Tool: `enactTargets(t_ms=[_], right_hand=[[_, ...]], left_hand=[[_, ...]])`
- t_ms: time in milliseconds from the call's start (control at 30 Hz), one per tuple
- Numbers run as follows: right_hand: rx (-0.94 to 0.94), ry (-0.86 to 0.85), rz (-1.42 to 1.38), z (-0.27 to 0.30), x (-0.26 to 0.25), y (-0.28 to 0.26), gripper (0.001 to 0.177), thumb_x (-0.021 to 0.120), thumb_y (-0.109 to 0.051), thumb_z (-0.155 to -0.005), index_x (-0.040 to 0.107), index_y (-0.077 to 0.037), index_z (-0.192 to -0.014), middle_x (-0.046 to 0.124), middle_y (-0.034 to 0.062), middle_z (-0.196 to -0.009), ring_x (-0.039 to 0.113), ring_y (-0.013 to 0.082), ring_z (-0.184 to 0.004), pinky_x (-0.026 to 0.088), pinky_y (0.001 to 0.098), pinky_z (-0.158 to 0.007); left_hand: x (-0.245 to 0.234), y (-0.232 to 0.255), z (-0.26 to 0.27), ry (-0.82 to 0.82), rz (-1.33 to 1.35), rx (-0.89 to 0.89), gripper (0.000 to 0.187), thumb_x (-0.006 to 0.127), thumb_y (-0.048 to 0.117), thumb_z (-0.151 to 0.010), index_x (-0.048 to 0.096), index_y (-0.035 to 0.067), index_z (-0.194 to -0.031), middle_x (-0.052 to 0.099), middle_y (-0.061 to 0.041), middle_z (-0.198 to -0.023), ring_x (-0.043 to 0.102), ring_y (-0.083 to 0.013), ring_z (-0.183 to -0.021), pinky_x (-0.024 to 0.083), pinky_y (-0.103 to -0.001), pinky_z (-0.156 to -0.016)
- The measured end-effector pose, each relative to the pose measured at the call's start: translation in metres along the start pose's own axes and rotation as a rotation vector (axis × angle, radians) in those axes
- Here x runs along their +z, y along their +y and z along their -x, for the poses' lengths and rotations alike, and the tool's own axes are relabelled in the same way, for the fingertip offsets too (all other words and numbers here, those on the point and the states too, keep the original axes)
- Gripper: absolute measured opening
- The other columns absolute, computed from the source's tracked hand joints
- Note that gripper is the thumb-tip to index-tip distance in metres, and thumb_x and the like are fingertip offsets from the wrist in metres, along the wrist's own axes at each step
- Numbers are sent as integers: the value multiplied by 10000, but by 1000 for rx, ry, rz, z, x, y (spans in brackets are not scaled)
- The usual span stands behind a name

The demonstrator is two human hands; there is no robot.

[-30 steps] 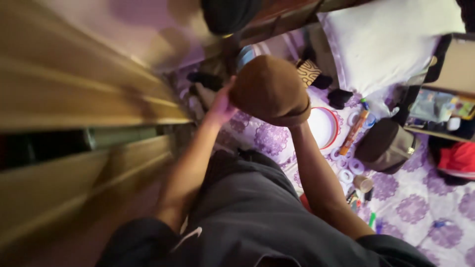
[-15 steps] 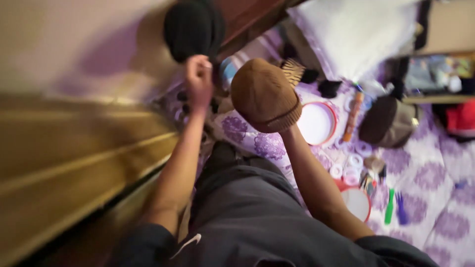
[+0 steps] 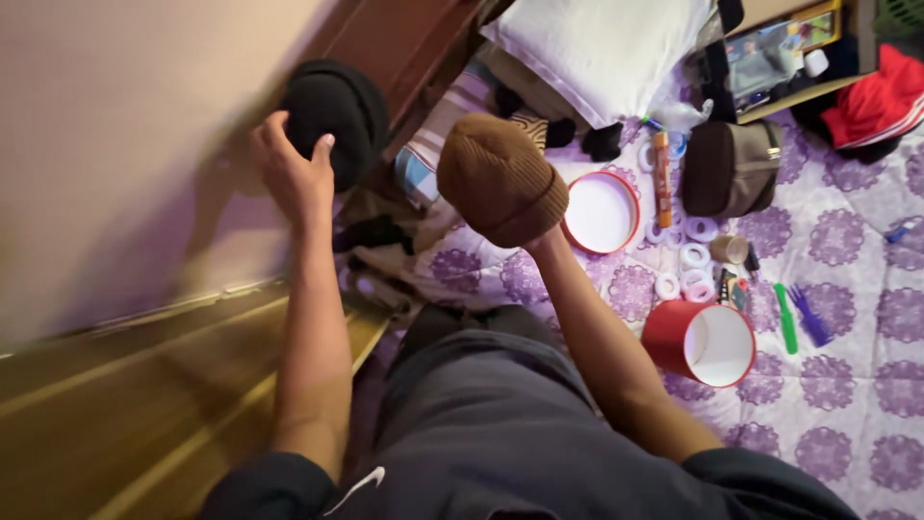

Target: The person organizes personal items, including assembling a shoe rack and handling accessories like a beanie and combs.

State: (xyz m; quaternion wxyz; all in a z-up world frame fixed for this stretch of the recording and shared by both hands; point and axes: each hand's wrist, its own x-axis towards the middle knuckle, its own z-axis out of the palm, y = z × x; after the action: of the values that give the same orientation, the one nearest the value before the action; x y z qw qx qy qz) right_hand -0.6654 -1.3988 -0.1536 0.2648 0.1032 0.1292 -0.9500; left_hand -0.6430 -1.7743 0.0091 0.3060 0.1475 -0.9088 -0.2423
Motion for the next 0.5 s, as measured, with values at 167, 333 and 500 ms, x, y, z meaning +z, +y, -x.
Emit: enactTargets(t_ms=[167,333,500], right_hand=[[-84,-122,182,5,-4,6,491,352,-337,-1119,439,-49,-1508,549,118,-1489,511,256,-1377,382,412,-1207],[36,-61,-27,2,-1,9,489,384,-352,-1087,455,-65,-1478,552,119,-1460,518,268,-1349,389,433,-1188],[47,-42,6,1,4,11,466,435,-319,-1086,484,-70,-1477,557,108,-1472,520,260,-1365,393,420,-1209]], left_hand=[[3,-11,6,-91,-31,-193,586,945,179,-776,562,48,-1200,614,-187,-1164,598,-423,-1089,481,-512,-916],[0,-35,-2,30,-147,-9,426,899,174,-827,638,68,-1146,673,-153,-1140,627,-397,-1088,492,-495,-920],[-16,-9,-21,49,-24,62,275,813,209,-953,689,58,-1147,691,-144,-1088,642,-393,-1030,506,-484,-891]])
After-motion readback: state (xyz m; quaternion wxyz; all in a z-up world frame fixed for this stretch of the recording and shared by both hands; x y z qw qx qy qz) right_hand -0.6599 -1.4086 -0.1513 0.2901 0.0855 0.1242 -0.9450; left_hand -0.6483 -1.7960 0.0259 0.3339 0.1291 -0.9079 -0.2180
